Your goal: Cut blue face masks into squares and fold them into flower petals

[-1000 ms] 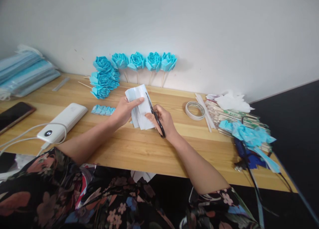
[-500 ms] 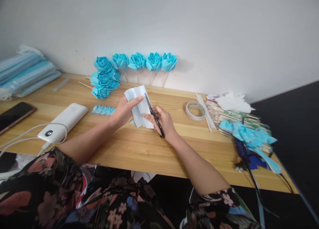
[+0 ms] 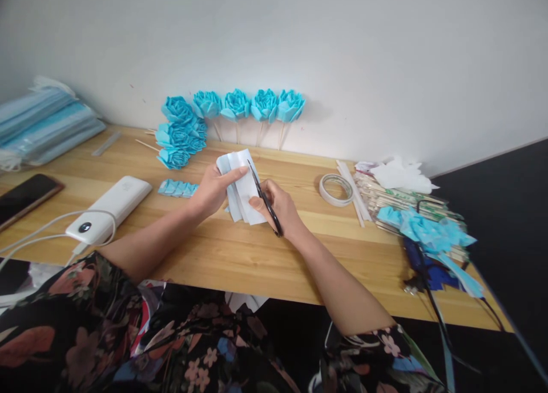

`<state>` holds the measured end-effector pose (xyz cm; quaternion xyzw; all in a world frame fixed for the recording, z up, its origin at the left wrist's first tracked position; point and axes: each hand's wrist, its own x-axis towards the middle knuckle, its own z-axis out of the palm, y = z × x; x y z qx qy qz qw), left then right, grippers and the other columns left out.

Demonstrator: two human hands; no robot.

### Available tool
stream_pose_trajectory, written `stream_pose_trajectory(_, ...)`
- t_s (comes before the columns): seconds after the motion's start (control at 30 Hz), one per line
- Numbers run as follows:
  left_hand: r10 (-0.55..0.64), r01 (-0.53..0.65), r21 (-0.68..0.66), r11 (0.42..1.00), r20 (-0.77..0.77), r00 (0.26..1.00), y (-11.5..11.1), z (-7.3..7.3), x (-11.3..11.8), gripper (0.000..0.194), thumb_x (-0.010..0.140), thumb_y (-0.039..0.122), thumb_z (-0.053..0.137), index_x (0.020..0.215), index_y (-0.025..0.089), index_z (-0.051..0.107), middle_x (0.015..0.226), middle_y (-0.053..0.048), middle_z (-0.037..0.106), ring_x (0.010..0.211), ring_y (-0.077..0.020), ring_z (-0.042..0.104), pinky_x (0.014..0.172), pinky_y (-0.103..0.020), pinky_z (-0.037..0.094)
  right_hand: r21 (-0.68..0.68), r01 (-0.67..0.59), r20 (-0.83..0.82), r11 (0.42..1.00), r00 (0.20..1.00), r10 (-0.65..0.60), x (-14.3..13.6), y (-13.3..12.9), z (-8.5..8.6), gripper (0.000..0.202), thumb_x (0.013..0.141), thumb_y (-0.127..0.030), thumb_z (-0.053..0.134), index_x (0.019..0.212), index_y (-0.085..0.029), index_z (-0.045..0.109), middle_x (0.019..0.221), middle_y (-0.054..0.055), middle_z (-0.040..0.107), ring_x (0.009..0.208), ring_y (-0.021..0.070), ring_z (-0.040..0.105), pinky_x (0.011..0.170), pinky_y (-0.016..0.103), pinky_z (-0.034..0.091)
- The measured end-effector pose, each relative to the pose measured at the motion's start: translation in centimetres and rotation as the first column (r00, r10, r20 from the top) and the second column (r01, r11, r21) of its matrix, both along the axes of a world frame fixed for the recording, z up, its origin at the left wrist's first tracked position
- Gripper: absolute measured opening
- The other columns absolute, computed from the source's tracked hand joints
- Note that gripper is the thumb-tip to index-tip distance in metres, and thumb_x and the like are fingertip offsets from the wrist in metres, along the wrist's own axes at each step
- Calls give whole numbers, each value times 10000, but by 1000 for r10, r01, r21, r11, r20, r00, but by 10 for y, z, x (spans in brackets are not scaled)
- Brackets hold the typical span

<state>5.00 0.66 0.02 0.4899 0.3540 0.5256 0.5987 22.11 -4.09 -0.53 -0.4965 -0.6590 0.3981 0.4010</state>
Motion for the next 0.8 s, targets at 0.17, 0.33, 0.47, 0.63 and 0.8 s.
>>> stream_pose_trajectory(0.17, -29, 28, -8, 1000, -36, 999, 1, -4, 1, 342, 694, 431, 828, 779, 147, 657, 722, -11, 665, 651, -137, 592, 635, -258, 480, -5, -3, -43, 1000, 999, 2, 0, 0, 1, 622, 732, -830, 624, 779, -242, 426, 621, -64, 440, 542, 109, 393, 512, 266, 310)
stream_pose_trajectory(0.33, -33, 32, -26, 999, -42, 999, 2, -6, 1, 337, 687, 410, 830, 798, 141, 661, 733, -8, 660, 667, -131, 591, 648, -249, 469, -1, 7, -60, 1000, 998, -7, -1, 0, 1, 556, 776, -748, 650, 766, -241, 425, 588, -75, 430, 512, 98, 403, 491, 254, 316)
stream_pose_trajectory(0.47, -42, 42, -8, 999, -33, 999, 1, -6, 1, 344, 715, 439, 812, 772, 139, 653, 711, -4, 646, 644, -120, 574, 629, -241, 459, -31, 26, -63, 999, 998, -28, -1, 0, -2, 536, 775, -718, 677, 767, -243, 430, 562, -84, 423, 463, 91, 410, 456, 247, 319)
stream_pose_trajectory(0.63, -58, 58, -3, 998, -31, 998, 3, -8, 0, 358, 739, 464, 803, 759, 135, 661, 710, -9, 651, 634, -116, 574, 620, -238, 460, -14, 47, -69, 999, 996, -48, -1, -1, -2, 529, 766, -699, 709, 748, -241, 445, 529, -83, 443, 447, 92, 421, 446, 246, 324)
stream_pose_trajectory(0.8, -56, 56, -10, 998, -19, 998, 3, -9, 0, 349, 736, 449, 813, 768, 133, 667, 717, -11, 656, 647, -117, 579, 633, -237, 464, -14, 47, -81, 999, 996, -48, -2, -2, 1, 543, 744, -707, 726, 730, -243, 444, 494, -93, 437, 415, 85, 406, 422, 242, 307)
